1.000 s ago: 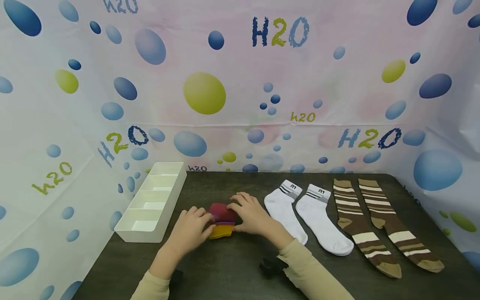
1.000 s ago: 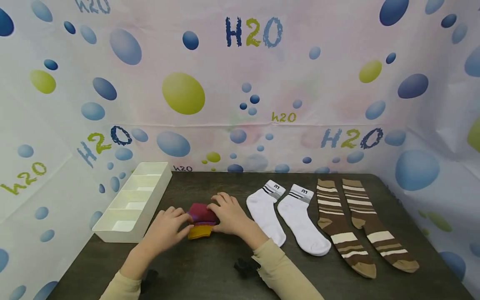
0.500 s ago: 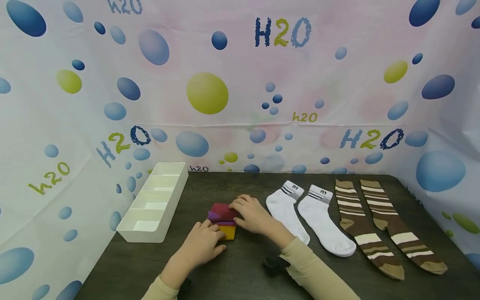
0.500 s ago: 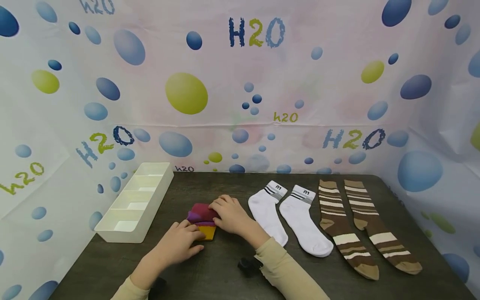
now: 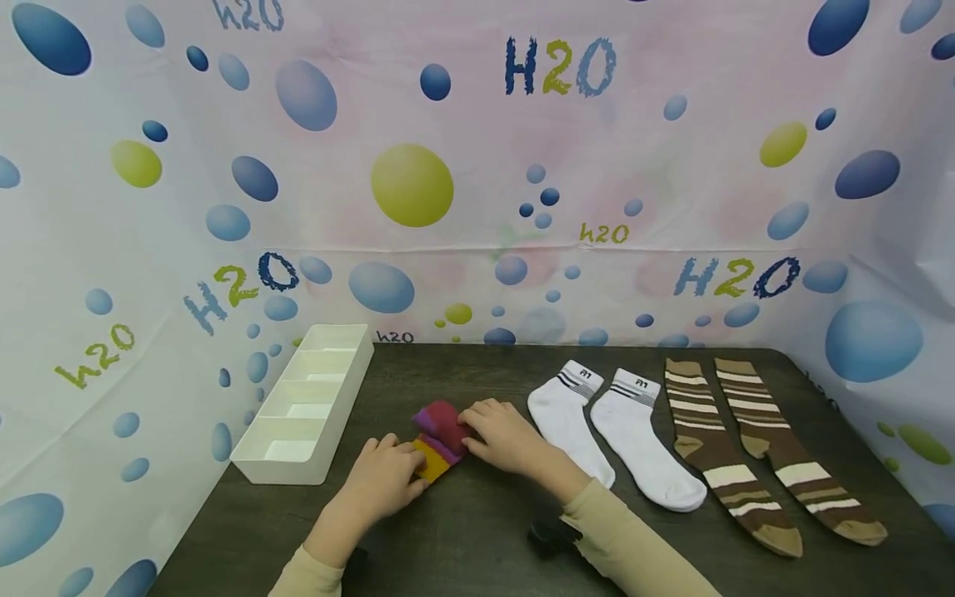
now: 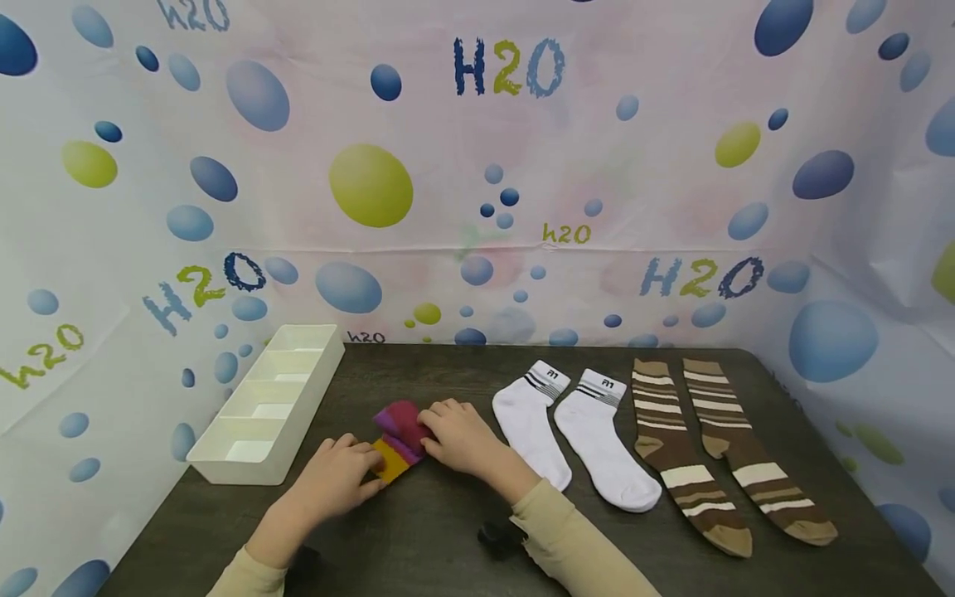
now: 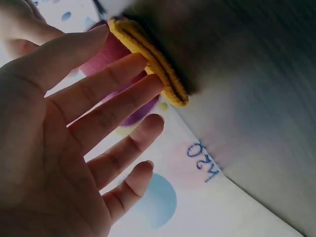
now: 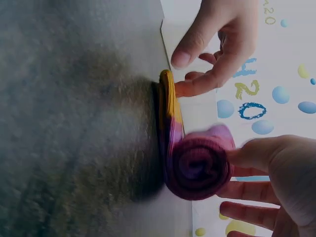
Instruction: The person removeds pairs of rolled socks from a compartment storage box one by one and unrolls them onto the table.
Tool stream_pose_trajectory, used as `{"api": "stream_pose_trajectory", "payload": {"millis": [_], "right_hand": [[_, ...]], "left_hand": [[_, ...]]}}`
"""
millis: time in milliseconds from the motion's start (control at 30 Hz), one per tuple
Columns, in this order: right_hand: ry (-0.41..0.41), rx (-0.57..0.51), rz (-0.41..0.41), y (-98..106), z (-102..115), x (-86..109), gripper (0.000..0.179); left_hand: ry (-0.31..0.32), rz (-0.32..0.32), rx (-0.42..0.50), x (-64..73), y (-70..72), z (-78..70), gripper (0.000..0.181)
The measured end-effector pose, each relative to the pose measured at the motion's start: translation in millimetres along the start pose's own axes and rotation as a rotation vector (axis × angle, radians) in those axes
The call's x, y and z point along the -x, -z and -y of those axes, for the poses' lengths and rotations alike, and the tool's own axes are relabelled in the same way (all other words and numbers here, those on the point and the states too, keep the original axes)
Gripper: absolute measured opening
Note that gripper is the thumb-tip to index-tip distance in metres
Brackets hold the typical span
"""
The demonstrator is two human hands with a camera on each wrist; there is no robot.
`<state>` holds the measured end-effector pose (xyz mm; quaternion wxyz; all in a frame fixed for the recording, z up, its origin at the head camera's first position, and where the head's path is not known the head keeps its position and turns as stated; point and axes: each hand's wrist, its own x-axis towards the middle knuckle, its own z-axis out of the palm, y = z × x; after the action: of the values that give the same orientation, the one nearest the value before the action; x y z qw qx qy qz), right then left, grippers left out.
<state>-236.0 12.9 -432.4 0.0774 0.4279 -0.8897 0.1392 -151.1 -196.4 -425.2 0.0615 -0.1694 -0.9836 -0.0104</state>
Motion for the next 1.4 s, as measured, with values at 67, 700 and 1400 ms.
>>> {"api": "stream_pose_trajectory", "payload": {"millis": [67, 700, 1400], "right_hand": [[0.025, 0.018, -0.022, -1.4, 1.2, 1.2, 0.018], [-0.142, 0.098, -0.071, -13.3, 18.2, -13.1, 0.033], [-0.223, 0.309, 0.039, -32.6, 21.1, -67.6, 0.060]], "left_hand": [[0.029, -0.002, 0.001, 0.1, -0.1, 4.5, 0.023], [0.058, 0.044, 0.046, -2.3, -5.3, 15.0, 0.031], [-0.017, 0.101, 0.089, -3.3, -3.1, 5.7, 0.039]]}}
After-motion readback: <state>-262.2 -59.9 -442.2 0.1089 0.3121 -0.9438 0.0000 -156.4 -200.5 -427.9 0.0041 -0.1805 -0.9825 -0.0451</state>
